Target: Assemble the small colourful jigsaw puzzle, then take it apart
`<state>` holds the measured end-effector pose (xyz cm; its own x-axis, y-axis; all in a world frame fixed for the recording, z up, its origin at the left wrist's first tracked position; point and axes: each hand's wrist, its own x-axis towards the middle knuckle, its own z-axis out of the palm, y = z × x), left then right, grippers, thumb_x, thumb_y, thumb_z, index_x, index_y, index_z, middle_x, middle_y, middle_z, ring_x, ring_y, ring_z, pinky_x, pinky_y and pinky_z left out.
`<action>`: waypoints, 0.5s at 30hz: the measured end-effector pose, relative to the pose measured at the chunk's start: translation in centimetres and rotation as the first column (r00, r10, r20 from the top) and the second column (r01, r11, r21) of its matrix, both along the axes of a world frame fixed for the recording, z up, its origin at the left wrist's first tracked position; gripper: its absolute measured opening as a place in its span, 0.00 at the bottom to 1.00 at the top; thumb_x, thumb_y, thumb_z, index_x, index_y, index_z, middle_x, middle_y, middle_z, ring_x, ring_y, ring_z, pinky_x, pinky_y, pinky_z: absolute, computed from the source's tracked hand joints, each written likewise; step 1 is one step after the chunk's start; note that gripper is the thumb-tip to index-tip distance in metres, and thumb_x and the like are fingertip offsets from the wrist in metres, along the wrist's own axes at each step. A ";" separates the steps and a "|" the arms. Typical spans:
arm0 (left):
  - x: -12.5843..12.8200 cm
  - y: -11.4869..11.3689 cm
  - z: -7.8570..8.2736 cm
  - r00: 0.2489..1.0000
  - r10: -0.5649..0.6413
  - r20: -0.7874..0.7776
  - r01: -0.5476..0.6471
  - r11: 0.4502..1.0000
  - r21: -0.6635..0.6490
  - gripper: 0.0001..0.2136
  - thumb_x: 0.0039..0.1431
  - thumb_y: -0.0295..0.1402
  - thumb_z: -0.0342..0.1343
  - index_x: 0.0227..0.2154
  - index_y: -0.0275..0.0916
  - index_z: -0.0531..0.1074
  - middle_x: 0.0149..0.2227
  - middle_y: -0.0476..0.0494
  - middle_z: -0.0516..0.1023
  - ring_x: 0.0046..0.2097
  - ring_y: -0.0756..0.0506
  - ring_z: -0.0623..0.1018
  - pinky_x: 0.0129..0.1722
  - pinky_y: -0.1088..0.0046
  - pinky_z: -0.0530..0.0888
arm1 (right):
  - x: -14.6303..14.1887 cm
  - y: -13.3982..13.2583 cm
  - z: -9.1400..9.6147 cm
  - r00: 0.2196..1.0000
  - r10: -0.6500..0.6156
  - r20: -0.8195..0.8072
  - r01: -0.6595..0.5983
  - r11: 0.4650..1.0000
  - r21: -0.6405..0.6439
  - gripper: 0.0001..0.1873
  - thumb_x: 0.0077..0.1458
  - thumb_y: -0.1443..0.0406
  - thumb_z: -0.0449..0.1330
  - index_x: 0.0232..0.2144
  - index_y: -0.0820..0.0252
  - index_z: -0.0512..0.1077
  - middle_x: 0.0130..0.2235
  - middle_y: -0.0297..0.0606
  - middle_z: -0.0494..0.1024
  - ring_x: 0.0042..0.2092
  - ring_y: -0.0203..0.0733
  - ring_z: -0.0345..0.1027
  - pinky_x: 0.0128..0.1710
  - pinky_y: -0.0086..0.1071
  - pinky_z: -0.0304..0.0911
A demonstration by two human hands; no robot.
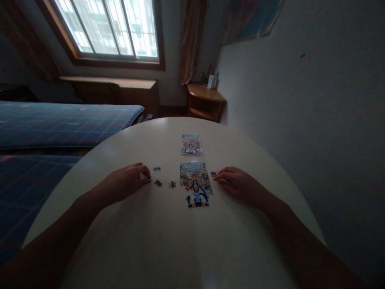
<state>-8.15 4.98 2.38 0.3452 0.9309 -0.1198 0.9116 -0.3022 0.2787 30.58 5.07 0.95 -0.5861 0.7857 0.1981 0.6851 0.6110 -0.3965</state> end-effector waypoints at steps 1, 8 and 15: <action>0.0 0.0 0.0 1.000 0.003 -0.003 -0.003 1.000 -0.002 0.12 0.60 0.40 0.49 0.39 0.41 0.74 0.40 0.41 0.78 0.36 0.43 0.78 0.36 0.67 0.71 | 0.0 0.0 0.1 1.000 0.000 0.001 0.000 1.000 0.000 0.11 0.58 0.71 0.57 0.40 0.56 0.77 0.44 0.44 0.79 0.45 0.44 0.73 0.45 0.39 0.69; 0.3 -0.2 0.2 1.000 0.006 0.003 -0.006 0.999 -0.042 0.14 0.59 0.38 0.49 0.43 0.41 0.73 0.38 0.41 0.79 0.36 0.42 0.78 0.35 0.67 0.71 | -0.3 -0.2 0.2 1.000 0.011 -0.010 -0.011 1.000 0.014 0.11 0.58 0.70 0.57 0.40 0.56 0.77 0.43 0.43 0.79 0.45 0.44 0.73 0.46 0.38 0.69; 0.1 -0.3 0.3 1.000 -0.012 0.019 0.013 0.997 -0.081 0.12 0.60 0.38 0.48 0.41 0.40 0.72 0.40 0.40 0.77 0.38 0.42 0.77 0.38 0.67 0.71 | -0.6 -0.5 0.4 1.000 0.009 0.006 -0.009 1.000 -0.018 0.12 0.58 0.71 0.57 0.41 0.58 0.77 0.44 0.44 0.78 0.45 0.43 0.73 0.46 0.38 0.68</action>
<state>-8.03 4.70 2.70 0.3595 0.9140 -0.1879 0.9024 -0.2893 0.3194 29.98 4.60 1.32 -0.5939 0.7839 0.1808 0.6821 0.6098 -0.4036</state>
